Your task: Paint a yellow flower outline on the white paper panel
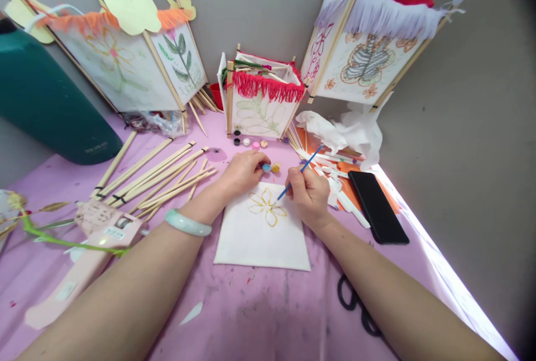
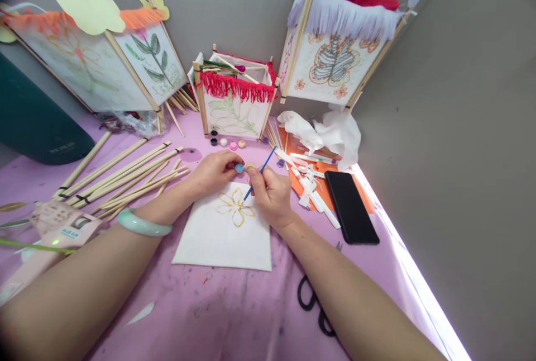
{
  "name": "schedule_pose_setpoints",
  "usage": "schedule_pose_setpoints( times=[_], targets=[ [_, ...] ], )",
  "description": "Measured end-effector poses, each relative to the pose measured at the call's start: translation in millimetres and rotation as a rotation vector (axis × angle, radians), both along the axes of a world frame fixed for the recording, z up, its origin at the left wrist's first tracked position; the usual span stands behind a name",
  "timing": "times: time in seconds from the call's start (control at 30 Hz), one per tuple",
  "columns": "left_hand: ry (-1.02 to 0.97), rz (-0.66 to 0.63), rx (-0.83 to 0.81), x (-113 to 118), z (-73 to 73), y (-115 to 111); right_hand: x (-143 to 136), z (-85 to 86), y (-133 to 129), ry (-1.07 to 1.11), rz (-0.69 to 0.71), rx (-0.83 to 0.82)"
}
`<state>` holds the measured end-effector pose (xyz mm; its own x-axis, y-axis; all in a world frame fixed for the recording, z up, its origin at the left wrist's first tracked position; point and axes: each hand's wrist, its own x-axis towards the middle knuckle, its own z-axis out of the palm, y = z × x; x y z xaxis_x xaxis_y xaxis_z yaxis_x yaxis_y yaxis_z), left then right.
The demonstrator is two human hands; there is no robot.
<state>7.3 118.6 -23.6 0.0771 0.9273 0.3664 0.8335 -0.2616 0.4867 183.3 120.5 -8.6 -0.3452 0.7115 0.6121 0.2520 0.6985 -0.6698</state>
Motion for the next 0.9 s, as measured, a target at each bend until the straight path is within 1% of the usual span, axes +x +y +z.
schedule_pose_setpoints(
  times=[0.13, 0.37, 0.57, 0.73, 0.9],
  targets=[
    [0.003, 0.007, -0.010, 0.3, 0.2, -0.2, -0.9, -0.7, 0.5, -0.005, 0.004, 0.000],
    [0.008, 0.004, 0.003, 0.3, 0.1, 0.6, -2.0, -3.1, 1.7, 0.020, 0.053, 0.013],
    [0.006, 0.009, -0.013, 1.0, 0.9, 0.2, -1.9, -2.2, 0.1, 0.041, 0.038, -0.009],
    [-0.007, 0.014, -0.012, 1.5, 1.3, 0.1, -0.1, 0.8, -1.6, 0.058, -0.025, -0.024],
    [-0.011, 0.005, -0.001, 0.9, 0.6, 0.3, 0.1, 0.1, -0.4, 0.024, -0.004, -0.010]
  ],
)
